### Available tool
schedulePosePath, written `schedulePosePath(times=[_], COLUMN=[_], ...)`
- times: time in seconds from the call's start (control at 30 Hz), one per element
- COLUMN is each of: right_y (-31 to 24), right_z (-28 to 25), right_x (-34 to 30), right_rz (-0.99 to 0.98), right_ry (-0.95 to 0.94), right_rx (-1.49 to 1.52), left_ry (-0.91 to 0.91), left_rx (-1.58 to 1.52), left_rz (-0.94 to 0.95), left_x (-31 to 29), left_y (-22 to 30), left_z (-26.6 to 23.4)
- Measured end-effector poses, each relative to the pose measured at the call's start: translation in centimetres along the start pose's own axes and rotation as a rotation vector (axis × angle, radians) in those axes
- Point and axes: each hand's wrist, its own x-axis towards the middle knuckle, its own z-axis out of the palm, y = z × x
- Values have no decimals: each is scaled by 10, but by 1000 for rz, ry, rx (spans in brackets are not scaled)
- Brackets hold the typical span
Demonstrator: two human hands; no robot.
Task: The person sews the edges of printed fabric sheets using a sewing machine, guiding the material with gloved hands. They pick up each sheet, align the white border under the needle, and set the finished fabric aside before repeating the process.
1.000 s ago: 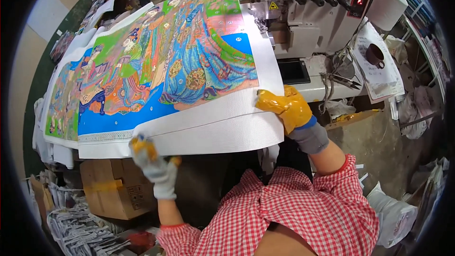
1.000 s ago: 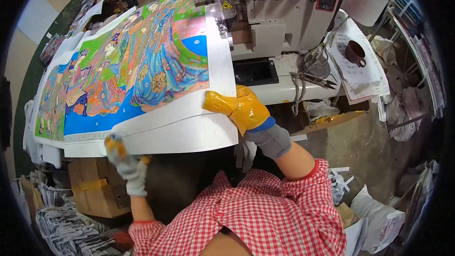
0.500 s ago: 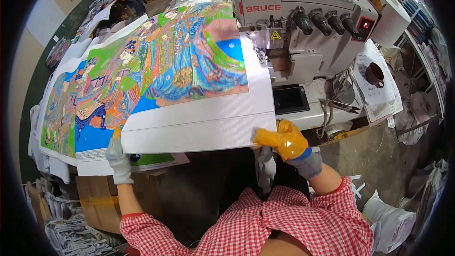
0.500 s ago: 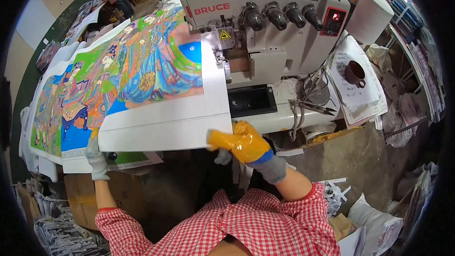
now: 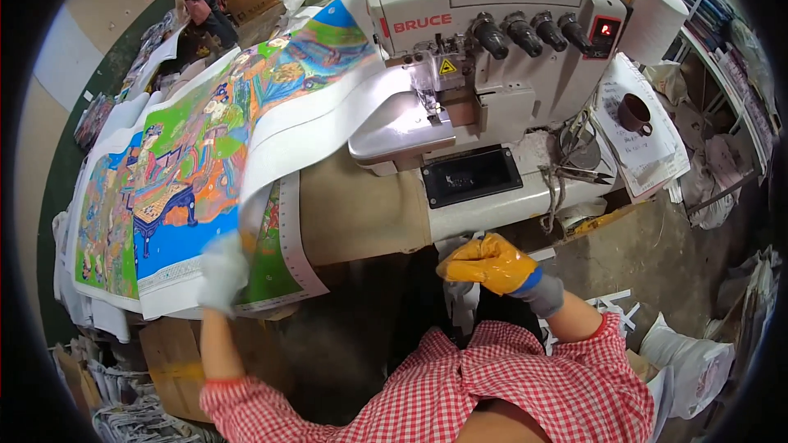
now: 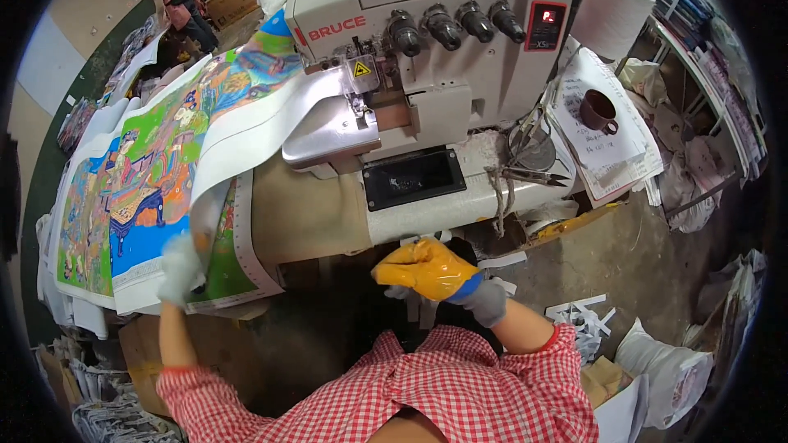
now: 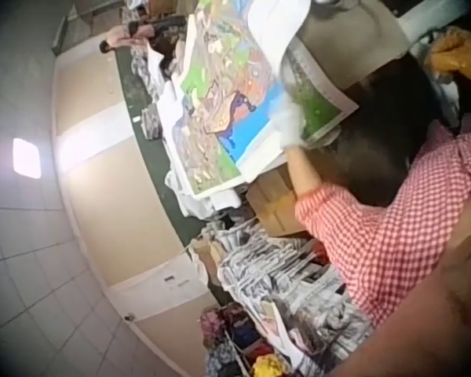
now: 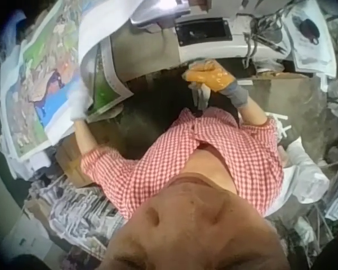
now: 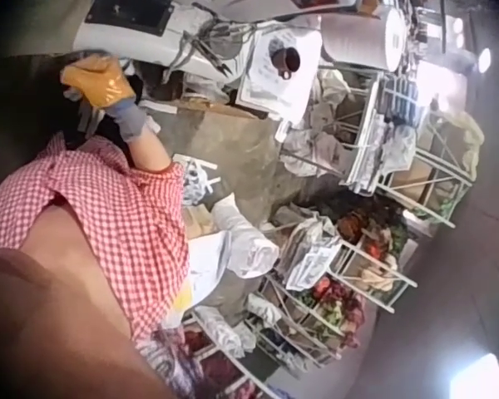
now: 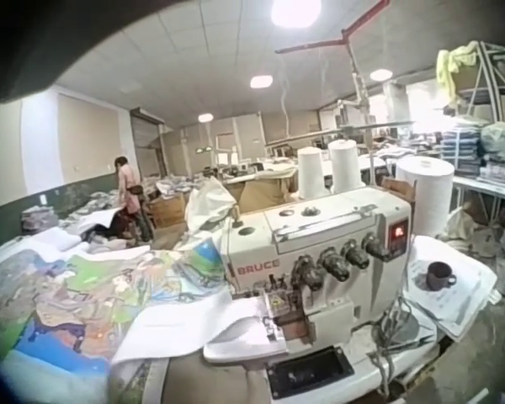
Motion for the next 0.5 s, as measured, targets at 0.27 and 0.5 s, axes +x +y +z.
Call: schedulePosePath(times=[0.27,0.5], right_y=[-1,8], right_z=[43,25], right_x=[7,10], right_rz=[-308,-776], right_ry=[-170,50], right_rx=[41,-660], left_ry=[-439,-496], left_rx=[-639,-1157], left_rz=[556,1174], left_x=[-90,-40], left_y=[229,233], left_z=[48,-88])
